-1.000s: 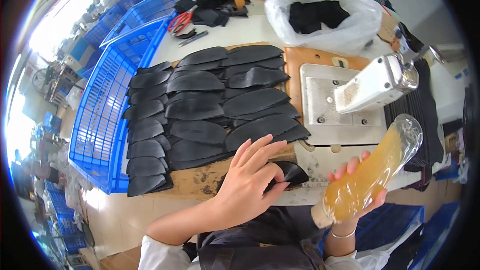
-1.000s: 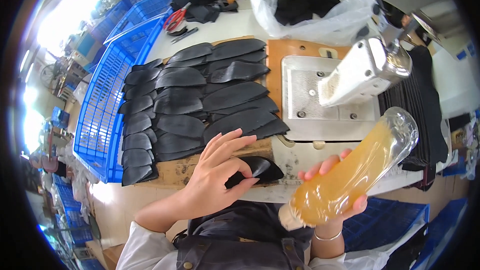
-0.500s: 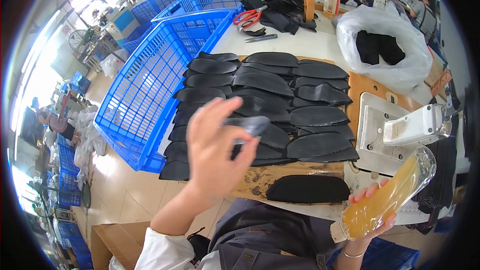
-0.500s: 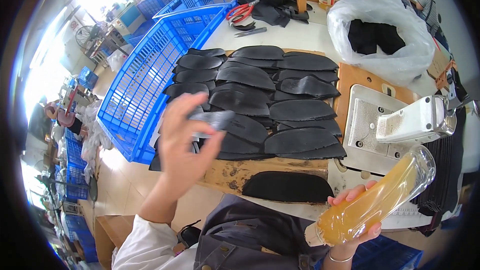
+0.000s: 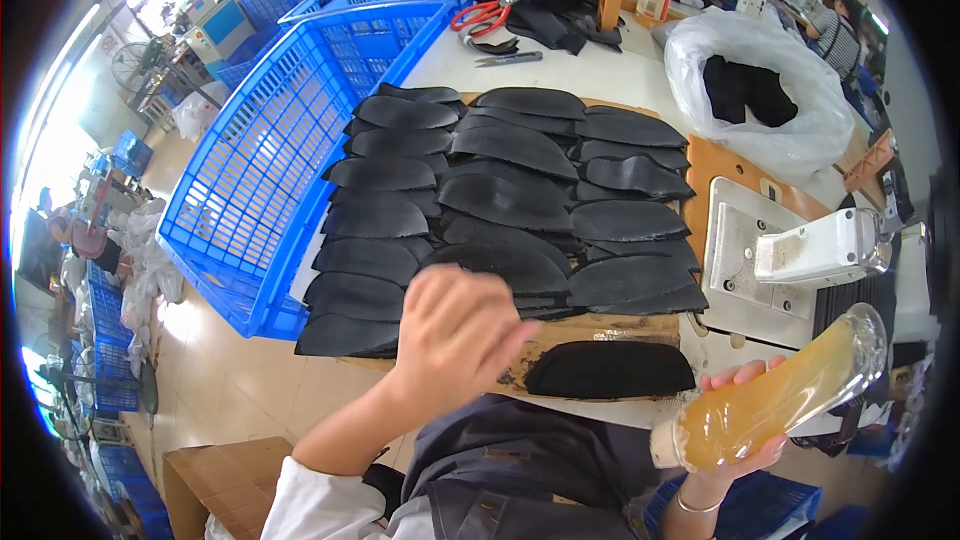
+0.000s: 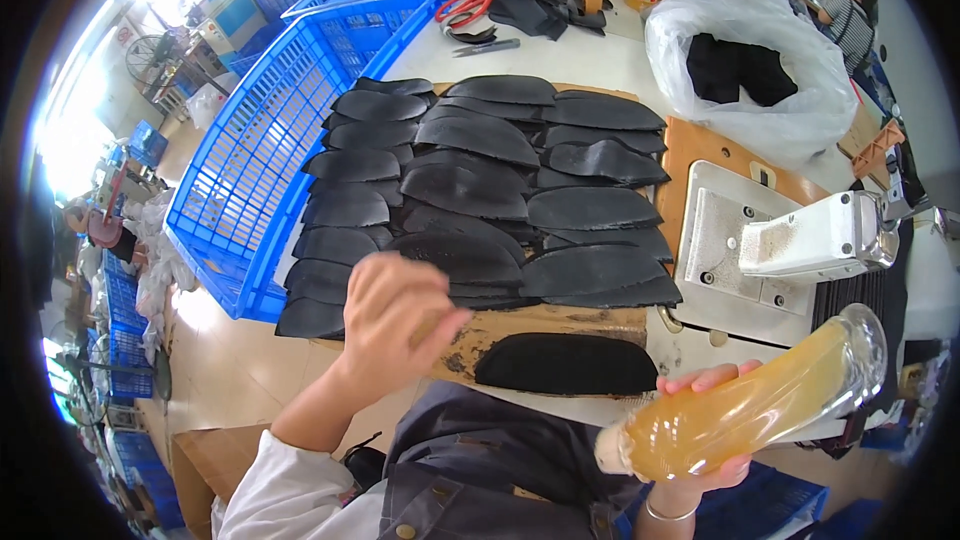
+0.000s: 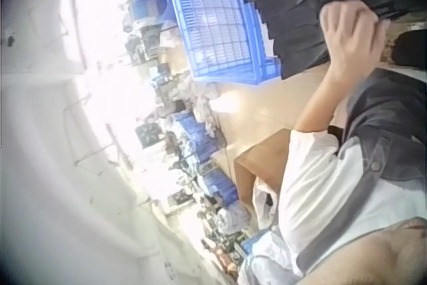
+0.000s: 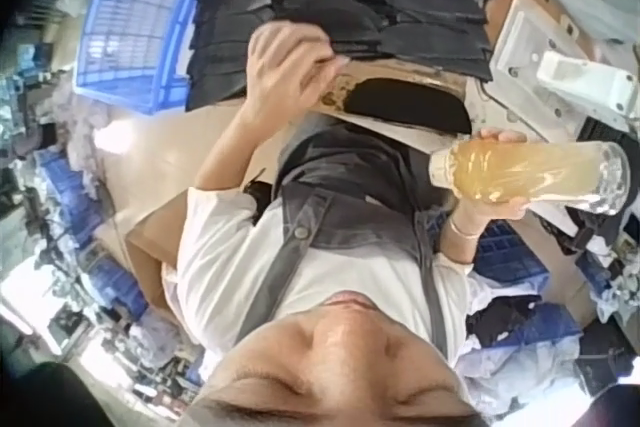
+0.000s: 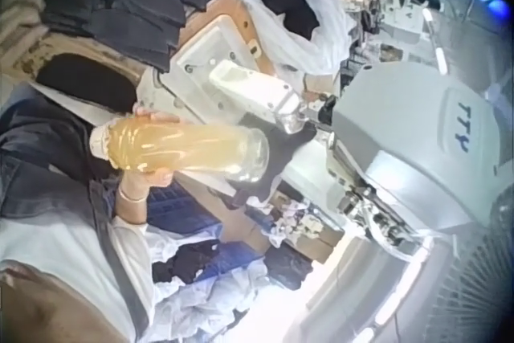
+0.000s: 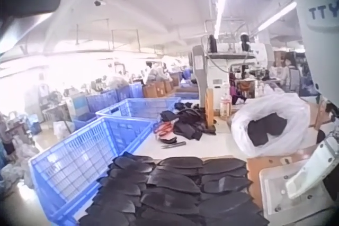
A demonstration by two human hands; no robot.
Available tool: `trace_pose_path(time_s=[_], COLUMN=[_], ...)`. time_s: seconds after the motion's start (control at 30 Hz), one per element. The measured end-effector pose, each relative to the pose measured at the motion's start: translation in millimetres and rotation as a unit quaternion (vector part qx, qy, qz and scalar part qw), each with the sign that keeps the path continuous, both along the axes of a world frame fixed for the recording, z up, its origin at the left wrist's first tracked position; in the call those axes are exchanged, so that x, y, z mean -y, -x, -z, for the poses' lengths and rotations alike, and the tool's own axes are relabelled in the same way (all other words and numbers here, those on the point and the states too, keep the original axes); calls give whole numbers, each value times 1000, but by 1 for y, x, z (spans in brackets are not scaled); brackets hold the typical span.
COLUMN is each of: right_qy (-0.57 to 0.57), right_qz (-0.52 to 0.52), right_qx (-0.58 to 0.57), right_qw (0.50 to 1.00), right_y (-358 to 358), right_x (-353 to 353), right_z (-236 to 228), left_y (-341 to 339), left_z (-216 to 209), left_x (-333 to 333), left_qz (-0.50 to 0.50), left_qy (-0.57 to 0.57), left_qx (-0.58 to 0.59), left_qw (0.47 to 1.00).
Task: Apply glue to the edges of multiple black shoe components using a squeeze bottle and organize them on a workbench.
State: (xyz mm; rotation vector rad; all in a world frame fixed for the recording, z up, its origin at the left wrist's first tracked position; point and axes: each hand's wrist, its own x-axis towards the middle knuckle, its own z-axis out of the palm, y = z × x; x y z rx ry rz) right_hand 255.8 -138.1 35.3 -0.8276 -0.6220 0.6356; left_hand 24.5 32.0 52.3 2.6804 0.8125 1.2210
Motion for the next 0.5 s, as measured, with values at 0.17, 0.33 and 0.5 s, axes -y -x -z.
trace_pose_path(time_s=[0.17,0.33,0.5], right_qy=[18,94,77], right_qz=[81,-177,-133], right_qx=[141,305,486], right_qw=[987,931,860], right_y=[29,44,61], right_x=[-31,-51,-71], right_z=[-23,-52,-43], left_y=[19,20,20], left_z=[36,52,56], left_x=[33,35,34], left_qz=[149,148,158], left_qy=[17,-20,-17], left_qx=[10,46,68], left_qw=[989,988,985])
